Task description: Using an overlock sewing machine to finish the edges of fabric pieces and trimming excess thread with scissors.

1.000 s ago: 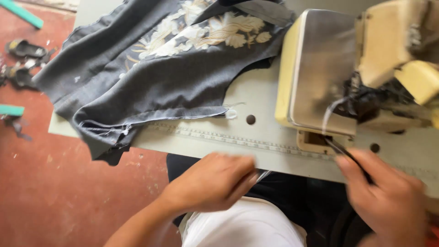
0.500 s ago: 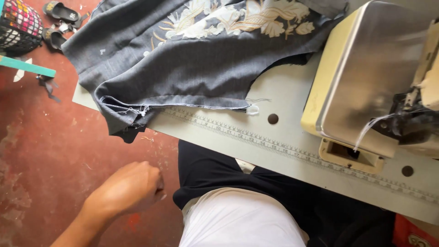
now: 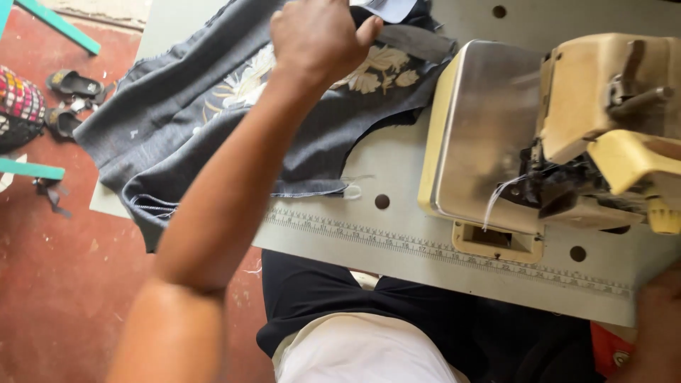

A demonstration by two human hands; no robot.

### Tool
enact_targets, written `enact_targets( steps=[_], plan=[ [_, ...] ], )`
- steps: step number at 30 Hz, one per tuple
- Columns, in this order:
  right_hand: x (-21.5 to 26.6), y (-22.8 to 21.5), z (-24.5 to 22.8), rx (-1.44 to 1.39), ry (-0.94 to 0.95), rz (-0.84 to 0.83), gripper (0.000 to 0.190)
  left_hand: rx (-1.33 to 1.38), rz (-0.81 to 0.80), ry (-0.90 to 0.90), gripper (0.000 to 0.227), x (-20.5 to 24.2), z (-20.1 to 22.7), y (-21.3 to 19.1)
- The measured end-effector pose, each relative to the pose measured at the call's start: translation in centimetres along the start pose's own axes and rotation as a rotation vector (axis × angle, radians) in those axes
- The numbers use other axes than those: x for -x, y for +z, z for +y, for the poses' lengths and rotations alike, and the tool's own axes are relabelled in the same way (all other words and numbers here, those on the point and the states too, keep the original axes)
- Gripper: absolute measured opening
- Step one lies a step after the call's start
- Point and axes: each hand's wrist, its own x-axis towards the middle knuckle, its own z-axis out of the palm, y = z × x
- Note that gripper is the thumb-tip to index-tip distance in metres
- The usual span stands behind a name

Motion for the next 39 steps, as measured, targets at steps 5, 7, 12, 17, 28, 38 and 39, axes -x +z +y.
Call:
enact_targets(
  steps=[5,7,12,17,28,38,39],
  plan=[
    [-0.3,-12.1,11.4,-1.532,0.581,0.162,0.023,0.202,-0.094,-0.331,0.036,-4.1,-0.1,4.0],
    [-0.8,-18.4,19.4,-1.354,0.455,-0.157,0.025,0.31,0.186,-0.129,0.022,-3.4,-1.5,4.2],
    [-1.0,-21.3,19.8,-1.96,0.458,0.089,0.022,0.763,0.32,-0.029,0.024,2.9,-5.2,-0.9],
    [-8.1,-29.7,28.2,-2.336,0.174,0.269,0.013,1.382,0.194,-0.226,0.006,7.4,-5.8,-6.0],
    [-16.6,-38.9,33.0,-2.538,0.024,0.687,0.013,1.159,0.177,-0.038,0.018,21.7,-5.5,-7.5],
    [-21.7,-41.2,30.3,-2.578,-0.4,0.578,0.013,1.044,0.127,0.057,0.01,27.2,-5.1,-6.0],
    [-21.7,-41.2,30.7,-2.573,-0.353,0.584,0.01,1.14,0.118,-0.006,0.018,27.5,-4.9,-5.7]
  ],
)
